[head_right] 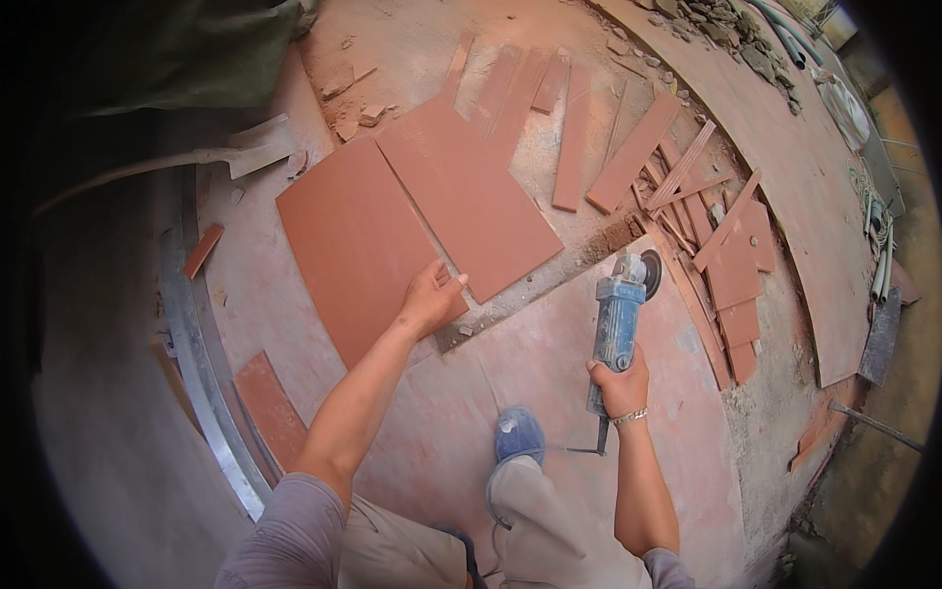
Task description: The person uses an angle grinder to cut a large reddish-brown tile into smaller pieces on a tiled floor. They reposition the tile and make additional cuts, then briefly inspect a small cut piece before continuing to cut another tile.
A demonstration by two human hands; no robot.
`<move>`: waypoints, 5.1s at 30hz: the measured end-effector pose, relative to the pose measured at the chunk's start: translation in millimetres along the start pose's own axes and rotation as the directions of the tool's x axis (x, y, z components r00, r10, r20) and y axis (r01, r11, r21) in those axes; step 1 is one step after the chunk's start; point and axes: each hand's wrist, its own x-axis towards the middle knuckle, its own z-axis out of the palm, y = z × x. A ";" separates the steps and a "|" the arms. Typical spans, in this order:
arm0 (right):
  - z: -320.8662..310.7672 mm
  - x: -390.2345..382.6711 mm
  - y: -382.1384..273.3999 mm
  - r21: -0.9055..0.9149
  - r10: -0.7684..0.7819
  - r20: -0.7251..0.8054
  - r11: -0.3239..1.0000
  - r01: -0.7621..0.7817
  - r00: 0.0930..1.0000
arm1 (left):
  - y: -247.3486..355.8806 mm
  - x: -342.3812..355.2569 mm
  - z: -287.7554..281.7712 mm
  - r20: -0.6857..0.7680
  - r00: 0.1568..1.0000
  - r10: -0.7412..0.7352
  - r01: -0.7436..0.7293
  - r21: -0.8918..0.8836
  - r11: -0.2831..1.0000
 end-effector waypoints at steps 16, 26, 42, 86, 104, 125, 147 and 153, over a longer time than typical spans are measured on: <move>-13.8 6.8 2.6 0.065 0.080 -0.002 0.995 -0.079 0.997 | 53.8 115.1 85.5 -0.356 0.675 -0.646 0.538 -0.361 0.762; -15.3 12.1 4.5 0.191 0.124 0.008 0.974 -0.123 0.992 | 54.2 135.2 84.0 -0.285 0.633 -0.719 0.529 -0.519 0.671; -13.9 6.7 -5.4 0.182 0.077 0.000 0.980 -0.076 0.997 | 64.9 117.0 64.7 0.023 0.988 -0.153 0.050 -0.982 0.180; 15.2 2.4 -47.6 0.234 -0.048 0.128 0.972 0.017 0.991 | -50.3 -121.6 36.3 -0.428 0.658 -0.620 -0.500 -0.863 0.066; 25.9 11.1 -40.0 0.146 -0.124 0.178 0.984 0.099 0.976 | -18.1 20.1 -2.7 0.095 0.974 -0.208 0.132 -0.976 0.173; 80.2 -2.3 -72.1 0.072 -0.268 0.277 0.964 0.258 0.923 | -121.3 -161.8 -75.8 -0.453 0.723 -0.521 0.653 0.204 0.729; 310.2 94.9 -150.6 -0.190 -0.103 0.209 0.971 0.144 0.972 | -57.8 -124.5 -55.8 0.028 0.936 -0.350 0.192 0.793 0.578; 310.2 98.5 -152.3 -0.166 -0.073 0.212 0.980 0.110 0.974 | -56.7 -122.5 -59.3 0.059 0.937 -0.343 0.159 0.804 0.573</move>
